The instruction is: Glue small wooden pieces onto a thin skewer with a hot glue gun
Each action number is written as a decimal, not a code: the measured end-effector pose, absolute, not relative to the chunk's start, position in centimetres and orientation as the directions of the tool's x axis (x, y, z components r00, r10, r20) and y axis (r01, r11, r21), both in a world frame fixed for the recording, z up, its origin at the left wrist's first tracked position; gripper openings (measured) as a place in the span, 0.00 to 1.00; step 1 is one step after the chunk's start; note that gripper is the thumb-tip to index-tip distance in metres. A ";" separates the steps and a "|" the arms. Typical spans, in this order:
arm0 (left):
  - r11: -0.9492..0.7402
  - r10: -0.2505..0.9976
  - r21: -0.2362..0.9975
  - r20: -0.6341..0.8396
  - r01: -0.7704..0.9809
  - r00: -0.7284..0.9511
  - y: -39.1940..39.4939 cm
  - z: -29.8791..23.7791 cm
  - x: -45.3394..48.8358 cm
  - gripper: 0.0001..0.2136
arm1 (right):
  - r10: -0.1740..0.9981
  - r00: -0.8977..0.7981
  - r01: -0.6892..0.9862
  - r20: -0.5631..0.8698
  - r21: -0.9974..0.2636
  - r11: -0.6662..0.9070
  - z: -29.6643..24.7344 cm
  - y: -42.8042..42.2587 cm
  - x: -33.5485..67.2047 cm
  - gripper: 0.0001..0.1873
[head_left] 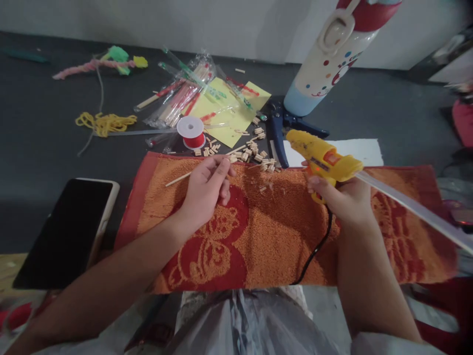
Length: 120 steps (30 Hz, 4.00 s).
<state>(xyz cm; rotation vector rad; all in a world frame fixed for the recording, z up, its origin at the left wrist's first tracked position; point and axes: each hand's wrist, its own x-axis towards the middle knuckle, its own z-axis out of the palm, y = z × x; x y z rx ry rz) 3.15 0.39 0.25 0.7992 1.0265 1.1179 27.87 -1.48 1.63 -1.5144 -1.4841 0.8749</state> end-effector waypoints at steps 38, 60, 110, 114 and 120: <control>0.069 0.858 0.996 -0.035 -0.048 0.512 -0.4 1.3 2.7 0.06 | 0.785 -0.617 0.786 -0.047 -0.082 0.613 5.6 9.6 16.2 0.07; -0.045 0.783 0.998 0.066 -0.050 0.619 -0.3 -0.2 2.4 0.09 | 0.593 -0.785 0.599 -0.179 0.027 0.801 3.4 11.4 14.0 0.15; 0.343 0.918 0.865 -0.226 -0.368 0.325 0.3 0.4 3.0 0.15 | 0.903 -0.162 -0.003 0.397 -0.916 0.402 0.1 1.9 19.8 0.05; 0.325 0.921 0.893 -0.225 -0.311 0.317 0.3 0.1 2.9 0.14 | 0.900 -0.176 0.054 0.399 -0.909 0.414 0.4 1.7 19.8 0.02; 0.264 0.938 0.932 -0.188 -0.248 0.292 0.3 0.1 2.9 0.15 | 0.896 -0.174 0.090 0.409 -0.899 0.428 0.7 1.6 20.1 0.03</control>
